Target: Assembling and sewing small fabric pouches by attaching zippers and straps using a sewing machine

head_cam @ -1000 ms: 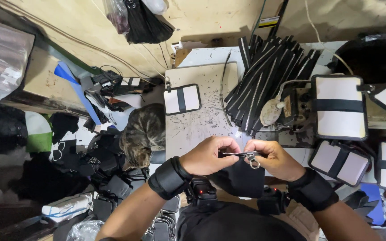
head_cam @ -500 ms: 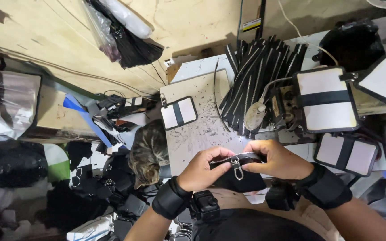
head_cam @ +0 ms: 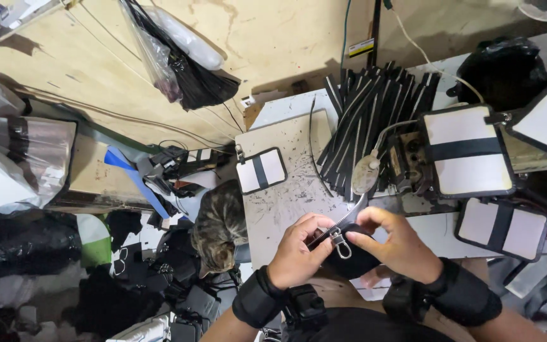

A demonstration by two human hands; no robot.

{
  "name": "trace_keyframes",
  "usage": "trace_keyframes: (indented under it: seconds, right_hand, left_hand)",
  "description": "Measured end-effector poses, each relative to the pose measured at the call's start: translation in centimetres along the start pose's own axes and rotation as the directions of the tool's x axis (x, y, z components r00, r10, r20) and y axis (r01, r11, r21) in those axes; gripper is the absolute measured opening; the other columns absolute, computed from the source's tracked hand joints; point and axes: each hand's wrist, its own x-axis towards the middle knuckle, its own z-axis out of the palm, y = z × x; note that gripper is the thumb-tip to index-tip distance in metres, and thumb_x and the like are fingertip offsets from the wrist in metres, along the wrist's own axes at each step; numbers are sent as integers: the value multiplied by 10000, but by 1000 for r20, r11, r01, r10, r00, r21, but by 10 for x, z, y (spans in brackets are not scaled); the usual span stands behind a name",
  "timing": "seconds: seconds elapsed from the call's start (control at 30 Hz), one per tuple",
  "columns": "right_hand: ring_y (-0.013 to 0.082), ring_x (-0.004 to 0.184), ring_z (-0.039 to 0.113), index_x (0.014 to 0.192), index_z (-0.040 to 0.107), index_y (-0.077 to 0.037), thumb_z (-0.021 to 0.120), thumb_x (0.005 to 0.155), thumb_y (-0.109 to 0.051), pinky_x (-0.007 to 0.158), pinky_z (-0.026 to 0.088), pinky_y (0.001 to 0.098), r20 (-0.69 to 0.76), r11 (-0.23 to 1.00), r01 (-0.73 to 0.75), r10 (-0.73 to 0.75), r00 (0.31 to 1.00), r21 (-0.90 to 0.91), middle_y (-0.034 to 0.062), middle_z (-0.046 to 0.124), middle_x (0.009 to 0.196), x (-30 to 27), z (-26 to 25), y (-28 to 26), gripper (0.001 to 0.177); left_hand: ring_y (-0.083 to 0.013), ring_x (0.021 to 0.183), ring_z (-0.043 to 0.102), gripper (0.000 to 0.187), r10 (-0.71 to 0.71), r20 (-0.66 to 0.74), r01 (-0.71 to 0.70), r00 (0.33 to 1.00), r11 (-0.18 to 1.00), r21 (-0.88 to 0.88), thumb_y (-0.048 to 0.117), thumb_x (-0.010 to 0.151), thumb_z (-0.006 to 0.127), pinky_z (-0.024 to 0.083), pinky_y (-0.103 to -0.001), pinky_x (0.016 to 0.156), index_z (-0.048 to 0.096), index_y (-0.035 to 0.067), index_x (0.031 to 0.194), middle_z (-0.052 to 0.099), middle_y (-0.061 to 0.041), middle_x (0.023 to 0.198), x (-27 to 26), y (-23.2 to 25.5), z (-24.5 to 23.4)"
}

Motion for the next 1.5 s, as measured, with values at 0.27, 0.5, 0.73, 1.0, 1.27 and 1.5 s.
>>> trace_keyframes:
  seconds: [0.27,0.5,0.73,1.0,1.27,1.5]
  right_hand:
    - [165,644,639,828,724,2,739,911,-101,425,514,342,132,864,-161,110,985,477,69,657,755,-1,4,-12,134]
    - [135,654,657,844,730,-25,732,921,-121,570,528,275,119,885,-100,51,992,454,62,718,752,1,7,0,123]
    - [91,706,620,840,706,-53,707,934,-147,664,499,248,84,911,7,-46,995,412,8,674,771,2,12,10,133]
    - [85,703,604,818,714,-78,753,918,-112,667,490,244,-13,895,33,-30,999,445,-8,679,771,2,19,12,113]
    - [82,725,621,844,715,-63,723,934,-123,684,504,238,9,880,32,-41,999,474,5,693,799,4,20,11,110]
    - [91,720,624,968,732,-49,635,980,-222,601,504,234,110,925,-106,70,991,365,19,700,835,2,15,-7,198]
  left_hand:
    - [-174,926,686,179,55,-83,-55,995,999,0,185,926,685,520,-304,862,713,97,1080,719,-40,989,-2,-4,7]
    - [-158,841,662,170,71,-104,-71,992,997,3,161,903,687,512,-292,782,725,91,1053,699,-21,905,-3,-4,12]
    - [-171,824,647,165,92,-112,-91,989,996,17,152,893,677,506,-299,782,710,72,1034,684,-33,896,-3,-5,15]
    - [-174,935,693,157,30,-123,-32,992,999,-15,148,899,688,535,-311,898,724,73,1032,735,-38,982,-1,-19,15]
    - [-166,922,699,143,36,-123,-41,992,998,-38,144,894,679,539,-305,876,724,82,1015,744,-31,974,-2,-16,17]
    - [-141,887,719,124,2,-168,-5,986,1000,-15,159,880,693,557,-295,841,739,99,978,774,-9,939,-3,-24,22]
